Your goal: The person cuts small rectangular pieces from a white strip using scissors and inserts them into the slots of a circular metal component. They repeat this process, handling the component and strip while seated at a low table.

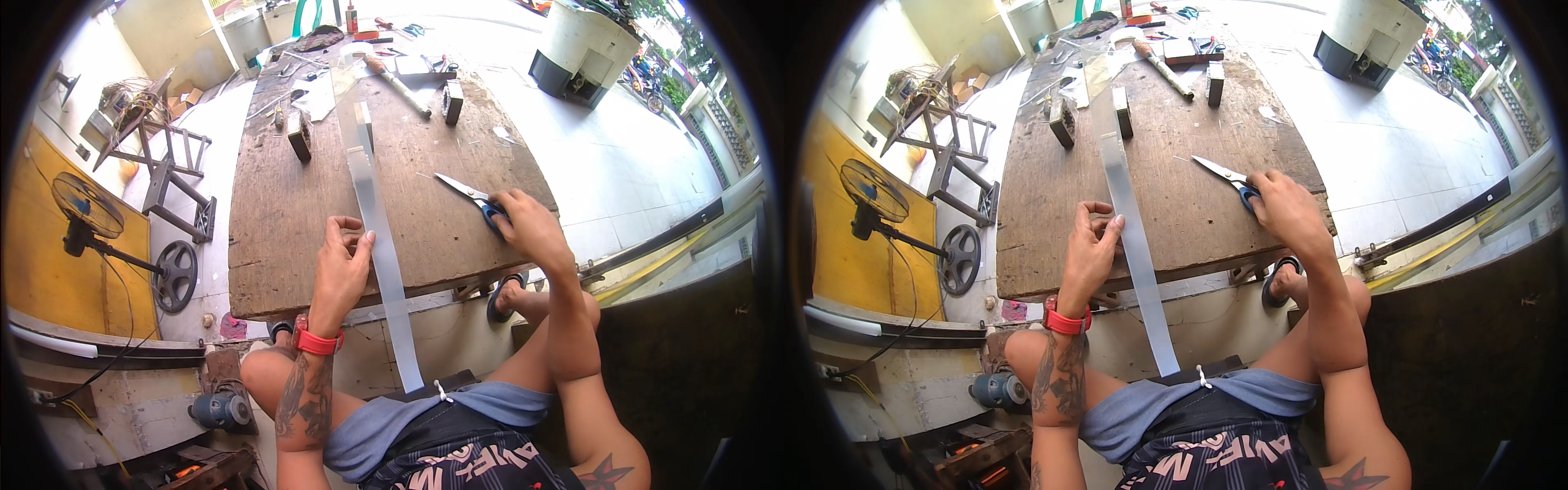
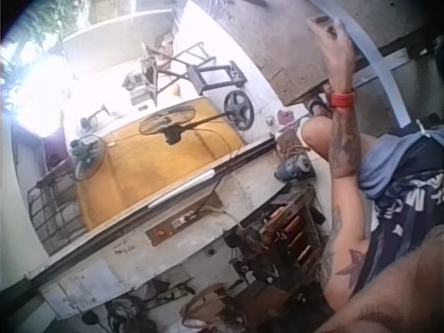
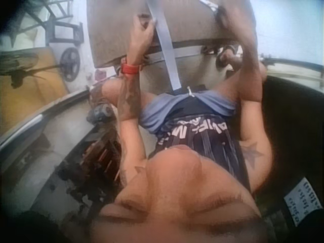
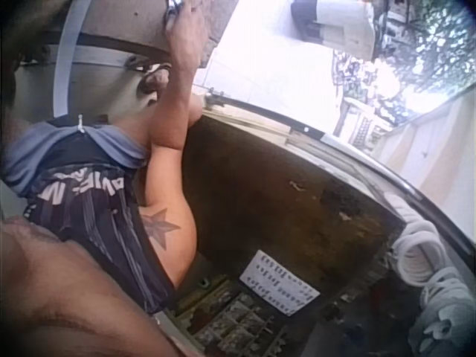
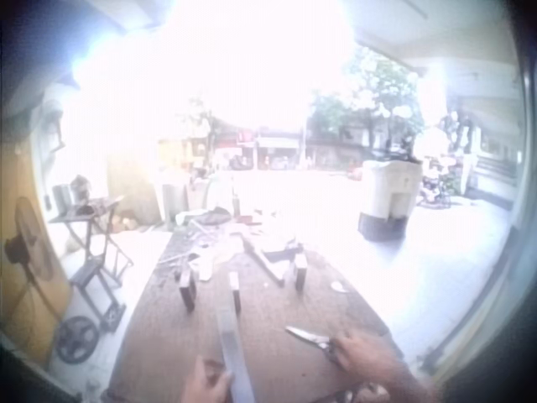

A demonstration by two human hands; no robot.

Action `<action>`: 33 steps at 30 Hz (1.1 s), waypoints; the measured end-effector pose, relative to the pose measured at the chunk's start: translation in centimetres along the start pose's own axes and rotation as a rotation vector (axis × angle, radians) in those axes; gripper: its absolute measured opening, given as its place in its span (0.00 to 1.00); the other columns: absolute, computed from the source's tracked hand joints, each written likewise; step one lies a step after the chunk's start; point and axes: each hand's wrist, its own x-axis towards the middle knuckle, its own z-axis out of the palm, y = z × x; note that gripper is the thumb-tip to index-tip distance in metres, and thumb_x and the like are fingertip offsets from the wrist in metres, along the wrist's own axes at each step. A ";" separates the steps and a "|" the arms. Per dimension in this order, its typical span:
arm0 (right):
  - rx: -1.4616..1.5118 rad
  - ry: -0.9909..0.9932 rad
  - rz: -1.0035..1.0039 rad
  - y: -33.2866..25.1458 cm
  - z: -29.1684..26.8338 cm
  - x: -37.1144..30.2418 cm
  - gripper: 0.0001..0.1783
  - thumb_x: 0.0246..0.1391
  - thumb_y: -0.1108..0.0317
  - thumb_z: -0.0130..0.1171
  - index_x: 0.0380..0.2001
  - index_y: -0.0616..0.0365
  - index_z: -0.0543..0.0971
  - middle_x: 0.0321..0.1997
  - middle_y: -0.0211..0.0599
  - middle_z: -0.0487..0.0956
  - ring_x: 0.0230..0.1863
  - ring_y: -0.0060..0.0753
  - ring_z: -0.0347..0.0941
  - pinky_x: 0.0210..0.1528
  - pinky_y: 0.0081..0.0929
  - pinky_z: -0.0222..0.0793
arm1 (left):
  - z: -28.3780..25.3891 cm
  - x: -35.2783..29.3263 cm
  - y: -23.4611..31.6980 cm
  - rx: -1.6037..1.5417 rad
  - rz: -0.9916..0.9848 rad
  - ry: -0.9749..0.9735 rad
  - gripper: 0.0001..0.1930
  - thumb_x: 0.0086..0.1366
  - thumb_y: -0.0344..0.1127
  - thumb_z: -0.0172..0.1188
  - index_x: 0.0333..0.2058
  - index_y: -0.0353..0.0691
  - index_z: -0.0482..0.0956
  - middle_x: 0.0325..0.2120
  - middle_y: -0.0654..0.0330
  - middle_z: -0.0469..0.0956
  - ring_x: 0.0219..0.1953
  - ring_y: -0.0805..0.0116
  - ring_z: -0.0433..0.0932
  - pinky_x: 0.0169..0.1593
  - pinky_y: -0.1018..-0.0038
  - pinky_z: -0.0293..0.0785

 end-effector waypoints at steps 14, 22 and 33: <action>0.374 -0.082 -0.007 -0.5 -0.3 1.2 0.32 0.63 0.63 0.68 0.67 0.61 0.71 0.46 0.49 0.85 0.46 0.45 0.82 0.55 0.36 0.76 | -0.4 -2.4 1.5 0.105 -0.061 -0.074 0.14 0.74 0.34 0.61 0.49 0.31 0.71 0.32 0.46 0.87 0.28 0.65 0.85 0.34 0.69 0.79; 1.349 -0.309 0.086 -7.6 5.4 2.3 0.31 0.60 0.61 0.75 0.60 0.65 0.74 0.46 0.42 0.86 0.43 0.28 0.83 0.46 0.25 0.82 | -0.3 -1.9 1.3 0.010 -0.102 -0.098 0.15 0.74 0.35 0.61 0.50 0.32 0.69 0.30 0.49 0.86 0.28 0.70 0.84 0.31 0.73 0.77; 1.317 -0.334 0.035 -10.9 5.5 2.4 0.27 0.58 0.64 0.76 0.54 0.67 0.77 0.38 0.41 0.86 0.38 0.23 0.81 0.39 0.23 0.77 | -0.3 -0.4 1.3 -0.251 0.052 0.058 0.22 0.75 0.33 0.62 0.59 0.36 0.62 0.50 0.42 0.79 0.39 0.66 0.85 0.40 0.74 0.83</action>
